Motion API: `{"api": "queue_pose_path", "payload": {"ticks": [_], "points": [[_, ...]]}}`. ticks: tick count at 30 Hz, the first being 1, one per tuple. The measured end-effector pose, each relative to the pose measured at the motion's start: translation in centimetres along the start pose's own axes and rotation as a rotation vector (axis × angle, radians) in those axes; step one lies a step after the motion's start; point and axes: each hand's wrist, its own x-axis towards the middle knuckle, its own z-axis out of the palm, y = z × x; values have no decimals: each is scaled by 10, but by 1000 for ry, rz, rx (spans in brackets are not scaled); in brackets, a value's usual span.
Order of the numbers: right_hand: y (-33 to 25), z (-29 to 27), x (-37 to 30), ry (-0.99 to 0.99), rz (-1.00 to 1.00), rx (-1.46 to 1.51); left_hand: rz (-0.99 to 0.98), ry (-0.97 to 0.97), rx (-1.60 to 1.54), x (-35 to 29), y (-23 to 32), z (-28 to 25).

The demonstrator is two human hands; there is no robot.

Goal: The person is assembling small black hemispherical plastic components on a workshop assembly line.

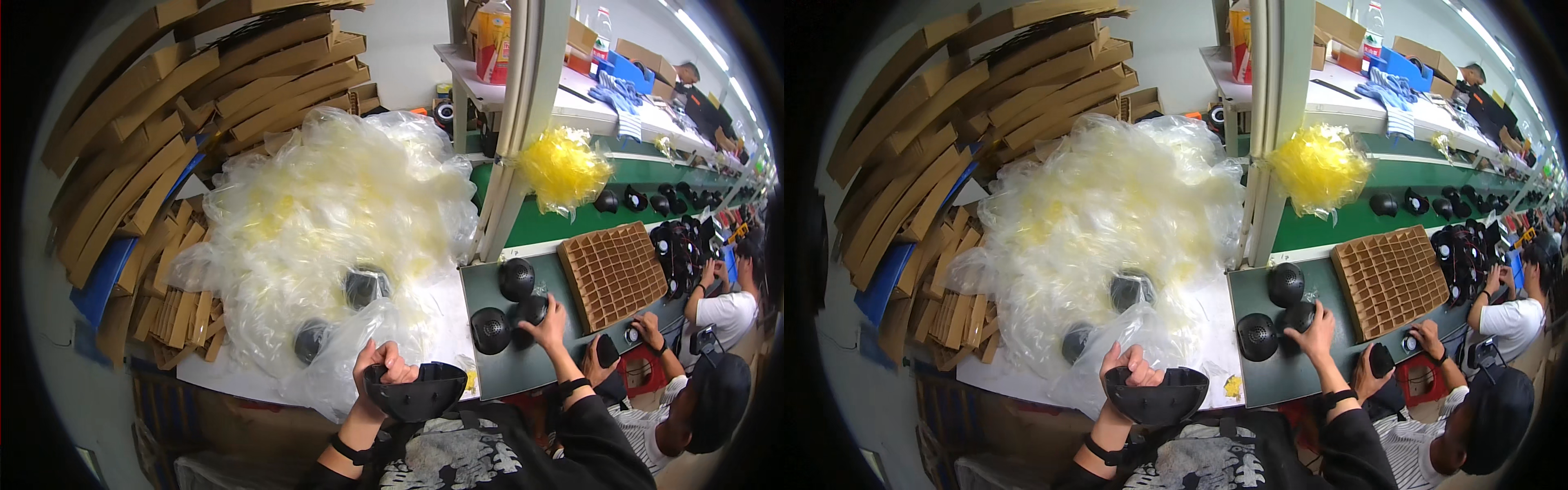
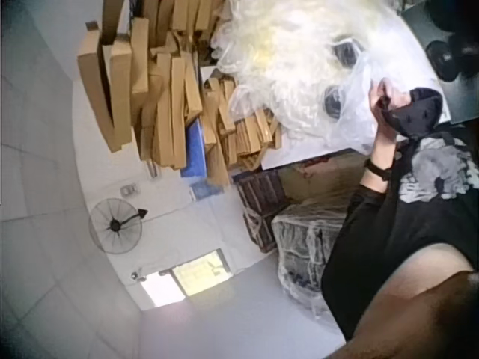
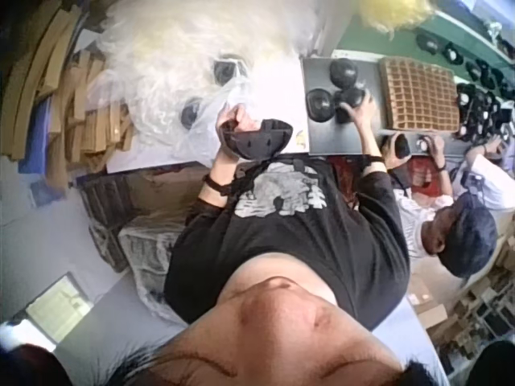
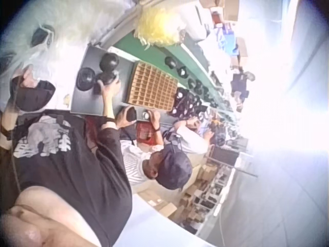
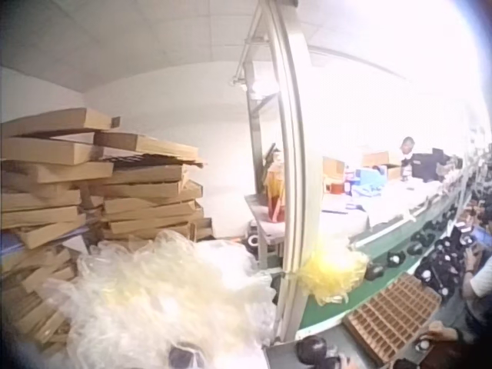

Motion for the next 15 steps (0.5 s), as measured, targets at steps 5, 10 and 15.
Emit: {"api": "queue_pose_path", "payload": {"ticks": [5, 10, 15], "points": [[-68, -13, 0, -262, -522, 444, -30, -17, -161, -5, 0, 1], [-203, -117, -36, -816, -741, 1053, -53, 6, -261, -9, 1, -2], [-194, -161, -26, -79, -511, 935, 398, 732, 176, 1, 52, 36]]}}
